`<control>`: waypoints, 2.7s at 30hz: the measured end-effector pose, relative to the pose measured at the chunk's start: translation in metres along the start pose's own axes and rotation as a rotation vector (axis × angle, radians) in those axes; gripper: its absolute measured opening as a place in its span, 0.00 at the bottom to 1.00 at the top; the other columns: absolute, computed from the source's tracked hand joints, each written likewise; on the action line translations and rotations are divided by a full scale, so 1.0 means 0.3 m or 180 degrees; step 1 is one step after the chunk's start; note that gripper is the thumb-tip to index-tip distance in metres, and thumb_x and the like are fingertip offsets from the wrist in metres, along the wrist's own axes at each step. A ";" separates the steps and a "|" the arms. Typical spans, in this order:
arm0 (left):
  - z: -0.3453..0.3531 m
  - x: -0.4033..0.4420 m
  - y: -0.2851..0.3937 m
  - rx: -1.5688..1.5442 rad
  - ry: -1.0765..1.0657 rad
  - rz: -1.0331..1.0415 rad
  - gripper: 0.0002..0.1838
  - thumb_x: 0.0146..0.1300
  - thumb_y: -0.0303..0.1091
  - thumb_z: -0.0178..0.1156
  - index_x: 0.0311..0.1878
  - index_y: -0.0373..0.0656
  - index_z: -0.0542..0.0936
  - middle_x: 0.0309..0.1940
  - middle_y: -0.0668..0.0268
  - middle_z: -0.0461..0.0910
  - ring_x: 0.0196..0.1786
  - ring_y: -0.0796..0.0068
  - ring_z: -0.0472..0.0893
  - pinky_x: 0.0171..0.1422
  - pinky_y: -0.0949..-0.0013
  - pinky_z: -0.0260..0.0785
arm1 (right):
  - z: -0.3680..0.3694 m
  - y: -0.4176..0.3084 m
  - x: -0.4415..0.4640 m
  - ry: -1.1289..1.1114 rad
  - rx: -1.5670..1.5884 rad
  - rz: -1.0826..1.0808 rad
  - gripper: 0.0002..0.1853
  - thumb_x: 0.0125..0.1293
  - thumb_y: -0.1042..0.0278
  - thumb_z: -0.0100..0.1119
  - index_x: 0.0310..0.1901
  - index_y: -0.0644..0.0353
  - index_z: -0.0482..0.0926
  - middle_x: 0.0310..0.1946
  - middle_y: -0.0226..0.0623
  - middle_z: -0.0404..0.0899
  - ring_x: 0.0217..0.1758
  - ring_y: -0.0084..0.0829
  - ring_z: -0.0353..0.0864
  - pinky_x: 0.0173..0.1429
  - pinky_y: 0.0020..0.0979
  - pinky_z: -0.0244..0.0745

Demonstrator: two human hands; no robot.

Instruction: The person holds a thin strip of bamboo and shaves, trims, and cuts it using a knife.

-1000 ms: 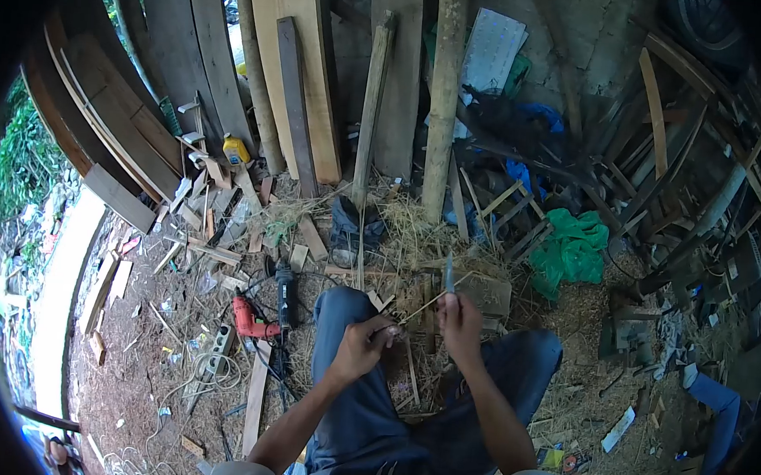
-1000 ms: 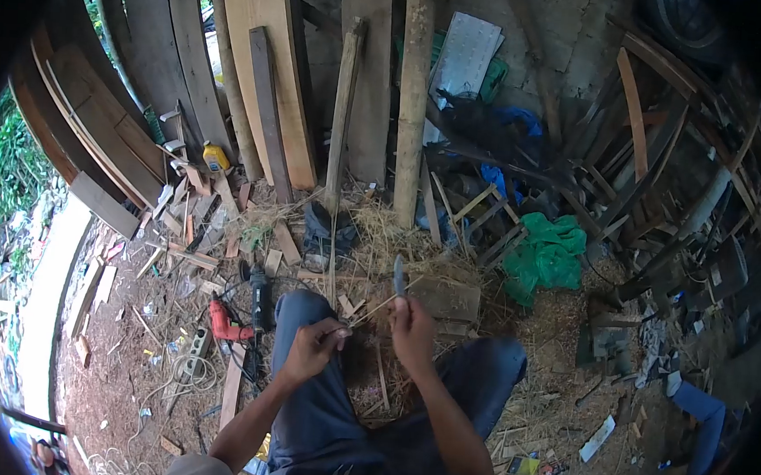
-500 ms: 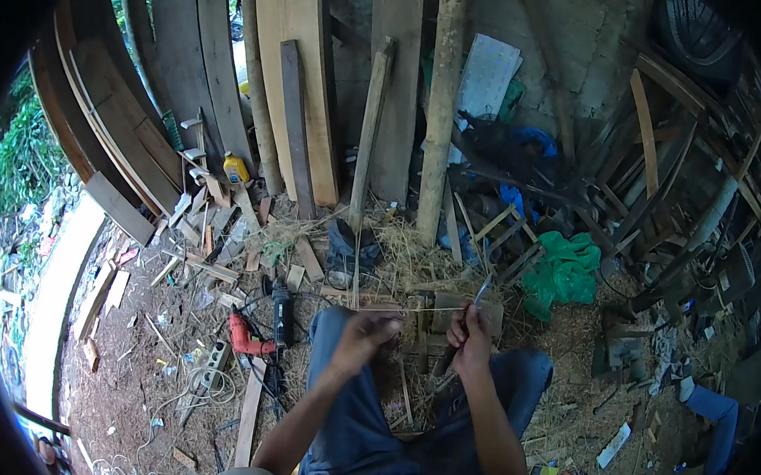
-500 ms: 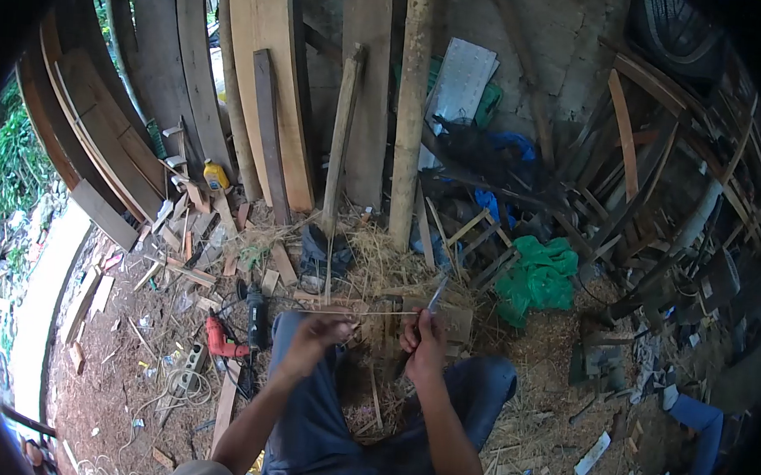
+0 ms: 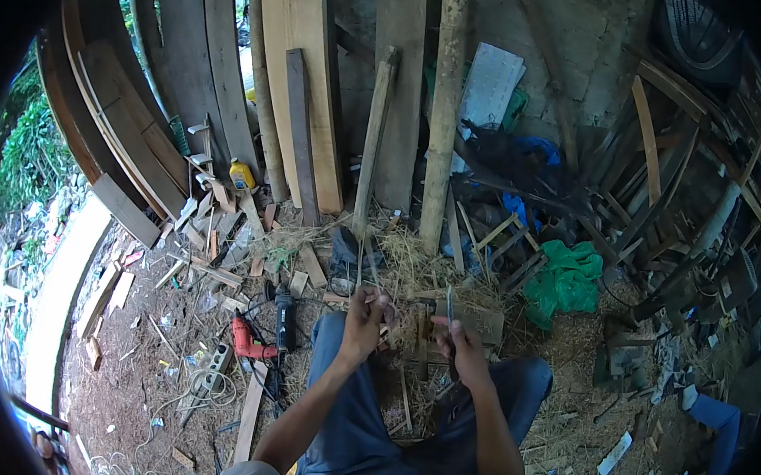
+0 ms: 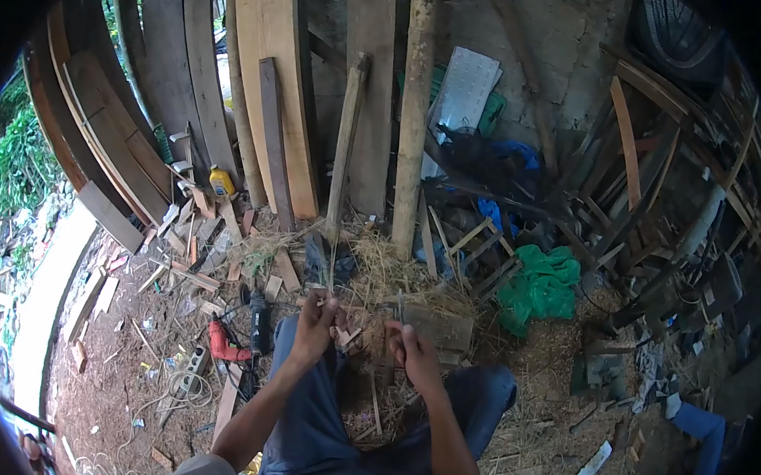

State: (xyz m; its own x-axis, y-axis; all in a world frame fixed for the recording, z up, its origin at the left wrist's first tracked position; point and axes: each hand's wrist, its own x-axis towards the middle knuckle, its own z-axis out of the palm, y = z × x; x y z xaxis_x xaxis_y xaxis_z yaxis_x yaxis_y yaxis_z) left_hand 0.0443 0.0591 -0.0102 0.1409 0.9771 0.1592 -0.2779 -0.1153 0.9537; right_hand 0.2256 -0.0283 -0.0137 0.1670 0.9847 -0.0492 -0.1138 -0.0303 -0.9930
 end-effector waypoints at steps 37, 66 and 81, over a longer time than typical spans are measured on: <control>0.028 -0.223 0.121 0.2110 -0.0551 0.0506 0.04 0.61 0.22 0.55 0.39 0.34 0.73 0.25 0.47 0.78 0.28 0.50 0.80 0.31 0.58 0.70 | 0.090 -0.058 -0.043 -0.0134 -0.2407 -0.1142 0.14 0.63 0.63 0.61 0.47 0.57 0.72 0.34 0.45 0.82 0.32 0.42 0.83 0.33 0.36 0.73; 0.014 -0.230 0.125 0.2719 -0.0731 0.0632 0.04 0.61 0.24 0.54 0.39 0.36 0.74 0.29 0.47 0.77 0.31 0.44 0.77 0.33 0.51 0.70 | -0.041 -0.018 0.053 0.0637 -0.2326 -0.1369 0.13 0.68 0.57 0.54 0.47 0.55 0.72 0.24 0.39 0.77 0.25 0.37 0.77 0.30 0.36 0.70; -0.027 -0.224 0.148 0.2837 -0.0801 0.0859 0.06 0.59 0.21 0.54 0.39 0.36 0.75 0.30 0.48 0.77 0.34 0.45 0.77 0.37 0.52 0.70 | -0.235 0.035 0.124 0.1510 -0.1714 -0.0594 0.16 0.68 0.54 0.56 0.47 0.58 0.72 0.30 0.41 0.78 0.32 0.38 0.78 0.37 0.37 0.70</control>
State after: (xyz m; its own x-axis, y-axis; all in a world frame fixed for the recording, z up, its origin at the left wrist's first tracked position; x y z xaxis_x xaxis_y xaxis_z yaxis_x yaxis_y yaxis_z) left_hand 0.0148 -0.0103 0.0194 0.4063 0.8429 0.3528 0.4783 -0.5251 0.7039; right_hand 0.2998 -0.0041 -0.0334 0.5558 0.8055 0.2059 0.4338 -0.0697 -0.8983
